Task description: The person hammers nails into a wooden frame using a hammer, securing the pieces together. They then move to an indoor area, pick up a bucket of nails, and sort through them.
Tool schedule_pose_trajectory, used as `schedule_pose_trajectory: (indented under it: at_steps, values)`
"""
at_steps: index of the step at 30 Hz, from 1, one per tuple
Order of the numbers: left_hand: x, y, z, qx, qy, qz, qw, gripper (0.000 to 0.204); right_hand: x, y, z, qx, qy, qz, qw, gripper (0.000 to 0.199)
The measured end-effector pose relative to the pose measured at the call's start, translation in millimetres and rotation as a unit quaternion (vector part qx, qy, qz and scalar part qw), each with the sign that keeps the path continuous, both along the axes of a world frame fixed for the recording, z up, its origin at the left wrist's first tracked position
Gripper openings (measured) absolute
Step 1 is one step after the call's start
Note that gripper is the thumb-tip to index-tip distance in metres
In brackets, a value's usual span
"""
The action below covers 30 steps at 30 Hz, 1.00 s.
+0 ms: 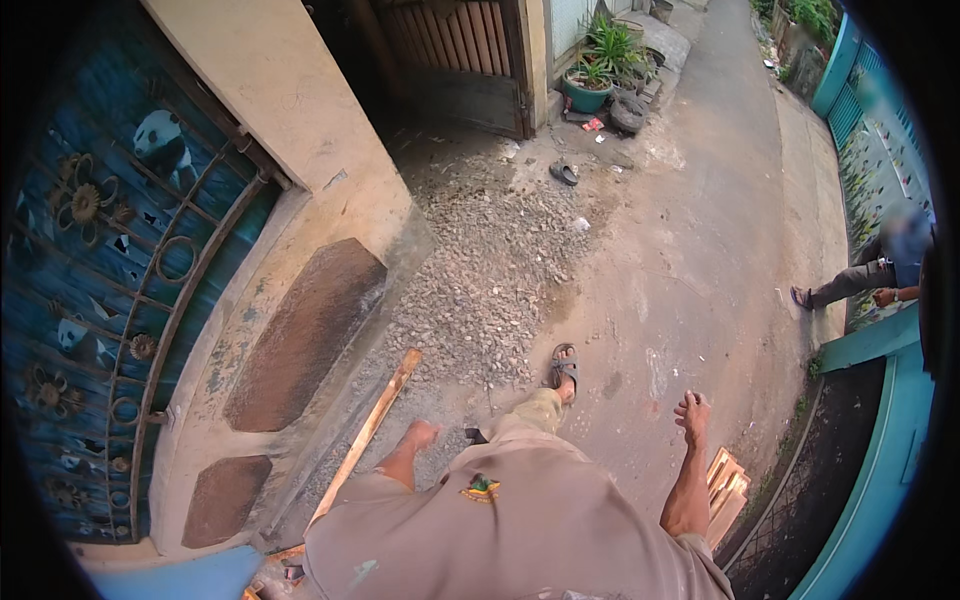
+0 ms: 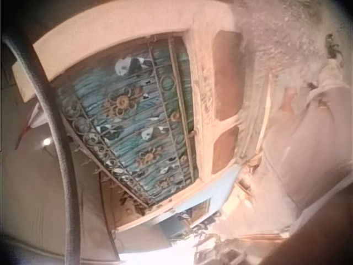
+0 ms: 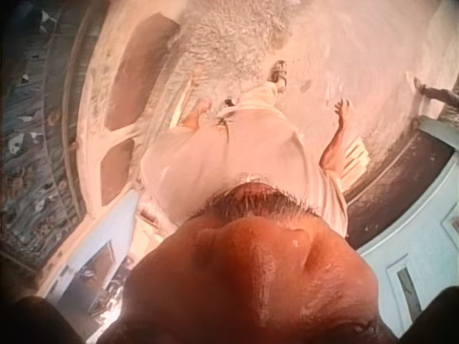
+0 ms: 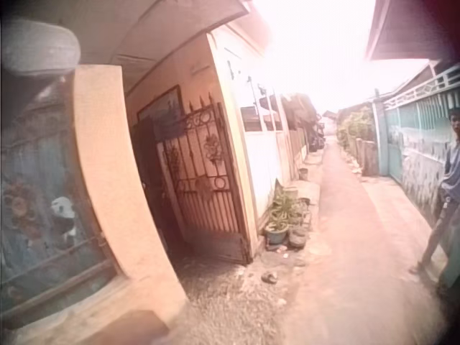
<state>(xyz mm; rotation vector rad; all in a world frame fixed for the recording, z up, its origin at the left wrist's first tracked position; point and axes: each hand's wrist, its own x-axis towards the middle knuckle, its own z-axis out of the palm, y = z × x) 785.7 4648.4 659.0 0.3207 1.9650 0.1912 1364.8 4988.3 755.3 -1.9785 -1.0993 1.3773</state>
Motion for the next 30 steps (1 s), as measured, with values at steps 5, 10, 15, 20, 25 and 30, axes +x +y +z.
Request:
schedule_pose_trajectory:
  at_steps: [5,10,15,20,25,30]
  values:
    - [-38,148,-106,0.072,0.227,-0.367,0.899,0.030,-47,71,-41,-0.151,0.002,0.077,0.985,0.048]
    - [-44,448,94,0.292,0.158,0.089,0.939,0.038,-46,115,-63,-0.273,-0.062,0.260,0.924,0.046]
    - [-188,556,257,0.483,0.584,0.221,0.614,0.057,-60,259,-66,-0.326,-0.126,0.302,0.887,0.043]
    - [-331,623,391,0.354,0.818,0.319,0.323,0.088,-92,465,-80,-0.294,-0.169,0.301,0.891,0.042]
    - [-417,695,416,0.274,0.789,0.429,0.344,0.120,-205,716,-50,-0.127,-0.046,0.210,0.968,0.046]
    - [-466,744,426,0.183,0.763,0.522,0.335,0.136,-336,888,-6,-0.073,0.013,0.283,0.956,0.057]
